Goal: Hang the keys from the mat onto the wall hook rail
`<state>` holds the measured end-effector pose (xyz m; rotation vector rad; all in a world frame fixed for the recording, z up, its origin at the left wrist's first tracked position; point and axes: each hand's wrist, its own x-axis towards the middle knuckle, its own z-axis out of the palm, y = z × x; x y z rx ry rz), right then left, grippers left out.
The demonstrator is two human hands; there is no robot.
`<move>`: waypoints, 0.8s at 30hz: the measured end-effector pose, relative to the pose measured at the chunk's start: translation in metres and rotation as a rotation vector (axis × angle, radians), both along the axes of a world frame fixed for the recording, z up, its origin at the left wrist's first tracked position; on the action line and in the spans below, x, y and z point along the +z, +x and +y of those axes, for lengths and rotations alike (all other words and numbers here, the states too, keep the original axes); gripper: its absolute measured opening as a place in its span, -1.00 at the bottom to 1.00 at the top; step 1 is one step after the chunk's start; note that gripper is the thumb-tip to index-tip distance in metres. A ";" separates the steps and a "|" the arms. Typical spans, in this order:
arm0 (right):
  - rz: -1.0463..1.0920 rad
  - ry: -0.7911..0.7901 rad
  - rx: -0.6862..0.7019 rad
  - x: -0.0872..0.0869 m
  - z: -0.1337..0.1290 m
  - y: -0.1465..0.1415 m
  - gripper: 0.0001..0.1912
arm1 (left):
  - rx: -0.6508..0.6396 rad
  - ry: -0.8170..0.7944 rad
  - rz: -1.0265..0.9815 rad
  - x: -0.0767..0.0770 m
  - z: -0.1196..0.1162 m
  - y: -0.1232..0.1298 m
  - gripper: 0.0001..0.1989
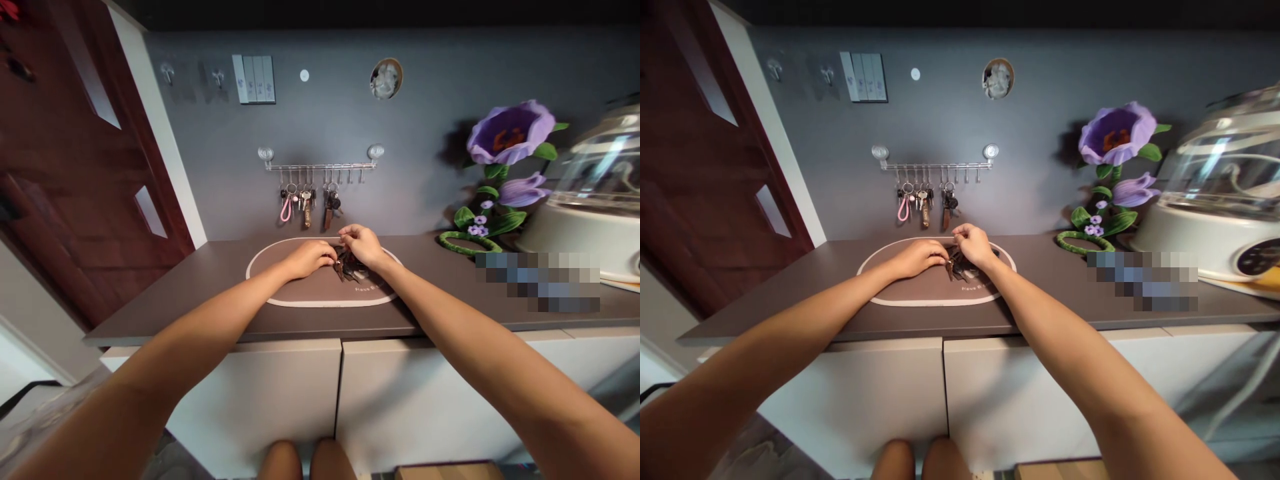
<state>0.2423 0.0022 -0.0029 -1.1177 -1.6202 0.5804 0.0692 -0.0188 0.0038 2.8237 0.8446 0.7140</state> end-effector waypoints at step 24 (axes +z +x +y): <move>-0.137 0.078 -0.007 0.003 -0.009 -0.005 -0.87 | 0.052 -0.843 -0.748 -0.002 0.004 -0.002 -0.86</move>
